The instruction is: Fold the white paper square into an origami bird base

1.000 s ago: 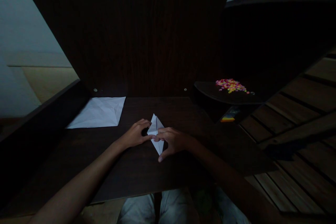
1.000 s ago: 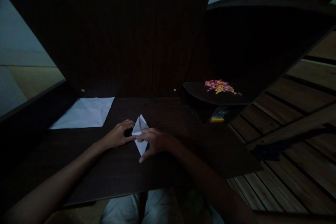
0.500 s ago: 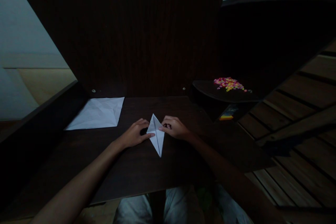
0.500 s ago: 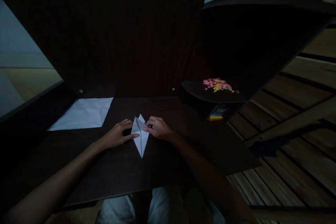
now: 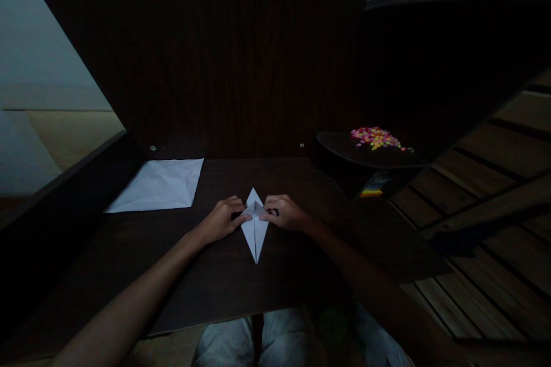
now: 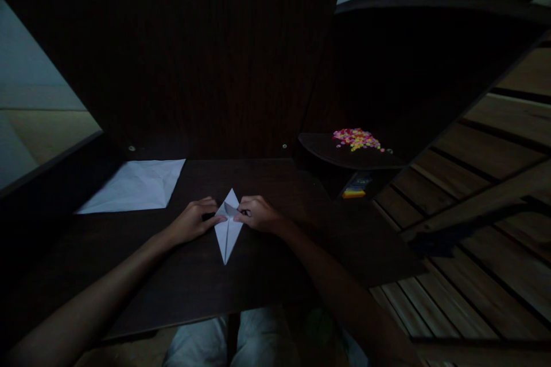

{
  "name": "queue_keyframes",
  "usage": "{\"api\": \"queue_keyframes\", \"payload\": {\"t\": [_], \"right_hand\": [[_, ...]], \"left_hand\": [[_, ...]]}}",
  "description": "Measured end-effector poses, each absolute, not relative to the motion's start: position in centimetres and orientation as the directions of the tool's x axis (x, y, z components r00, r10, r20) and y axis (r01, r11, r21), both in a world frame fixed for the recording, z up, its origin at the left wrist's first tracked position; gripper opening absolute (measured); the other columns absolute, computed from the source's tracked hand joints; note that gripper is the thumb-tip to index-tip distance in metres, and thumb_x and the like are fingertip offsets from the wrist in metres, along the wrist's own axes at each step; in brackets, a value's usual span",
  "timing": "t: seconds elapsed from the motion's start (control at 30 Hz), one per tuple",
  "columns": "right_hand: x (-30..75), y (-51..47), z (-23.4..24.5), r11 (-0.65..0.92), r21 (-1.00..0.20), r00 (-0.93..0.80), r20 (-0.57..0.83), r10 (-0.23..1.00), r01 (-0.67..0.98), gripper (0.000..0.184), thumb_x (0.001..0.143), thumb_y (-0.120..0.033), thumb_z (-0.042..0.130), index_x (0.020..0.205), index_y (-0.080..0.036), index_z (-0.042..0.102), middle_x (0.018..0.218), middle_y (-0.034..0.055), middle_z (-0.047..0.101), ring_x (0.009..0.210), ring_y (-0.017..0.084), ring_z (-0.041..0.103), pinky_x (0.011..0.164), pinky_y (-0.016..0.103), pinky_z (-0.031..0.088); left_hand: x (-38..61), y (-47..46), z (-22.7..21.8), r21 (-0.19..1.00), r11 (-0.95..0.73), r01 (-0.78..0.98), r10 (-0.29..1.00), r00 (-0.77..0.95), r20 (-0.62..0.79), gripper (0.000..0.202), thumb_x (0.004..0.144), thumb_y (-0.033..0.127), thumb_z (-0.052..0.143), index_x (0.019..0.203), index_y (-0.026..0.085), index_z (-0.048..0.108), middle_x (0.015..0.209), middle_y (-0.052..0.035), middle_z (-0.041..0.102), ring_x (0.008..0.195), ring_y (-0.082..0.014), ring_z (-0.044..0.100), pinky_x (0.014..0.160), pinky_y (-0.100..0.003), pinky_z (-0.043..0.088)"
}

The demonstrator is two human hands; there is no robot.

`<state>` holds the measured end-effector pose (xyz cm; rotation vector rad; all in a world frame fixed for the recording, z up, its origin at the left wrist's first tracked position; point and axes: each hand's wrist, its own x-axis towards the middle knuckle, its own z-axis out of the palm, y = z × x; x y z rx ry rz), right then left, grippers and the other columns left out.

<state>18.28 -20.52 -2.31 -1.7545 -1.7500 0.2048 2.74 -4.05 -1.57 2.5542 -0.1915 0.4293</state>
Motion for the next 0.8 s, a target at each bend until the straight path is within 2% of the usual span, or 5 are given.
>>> {"api": "queue_keyframes", "payload": {"t": [0.23,0.5,0.8], "right_hand": [[17.97,-20.20,-2.45,0.096,-0.565,0.123,0.337,0.933,0.820,0.024,0.076,-0.018,0.070,0.058,-0.014,0.055,0.062,-0.0034,0.046,0.054,0.008,0.042,0.052,0.020,0.029],[18.17,-19.83,-2.27,0.095,-0.584,0.120,0.319,0.940,0.806,0.025,0.073,-0.019,0.071,0.055,-0.014,0.054,0.059,-0.0039,0.045,0.053,0.007,0.042,0.051,0.020,0.029],[18.38,-19.61,-2.08,0.080,-0.631,0.138,0.289,0.947,0.772,0.023,0.070,-0.019,0.074,0.056,-0.012,0.057,0.059,-0.0036,0.047,0.053,0.007,0.044,0.050,0.019,0.029]], "left_hand": [[2.94,-4.32,-1.92,0.495,-0.848,-0.187,-0.008,0.940,0.342,0.020,0.086,0.027,0.059,0.070,0.016,0.063,0.069,-0.0017,0.056,0.072,-0.0163,0.052,0.066,-0.026,0.040],[3.10,-4.56,-1.44,0.533,-0.837,-0.126,0.058,0.948,0.314,0.026,0.082,0.029,0.062,0.059,0.017,0.058,0.063,0.0004,0.055,0.062,-0.0137,0.051,0.059,-0.025,0.038],[3.24,-4.48,-1.43,0.553,-0.829,-0.083,0.097,0.952,0.289,0.023,0.079,0.027,0.066,0.059,0.016,0.062,0.062,0.0007,0.056,0.057,-0.0123,0.051,0.058,-0.024,0.037]]}}
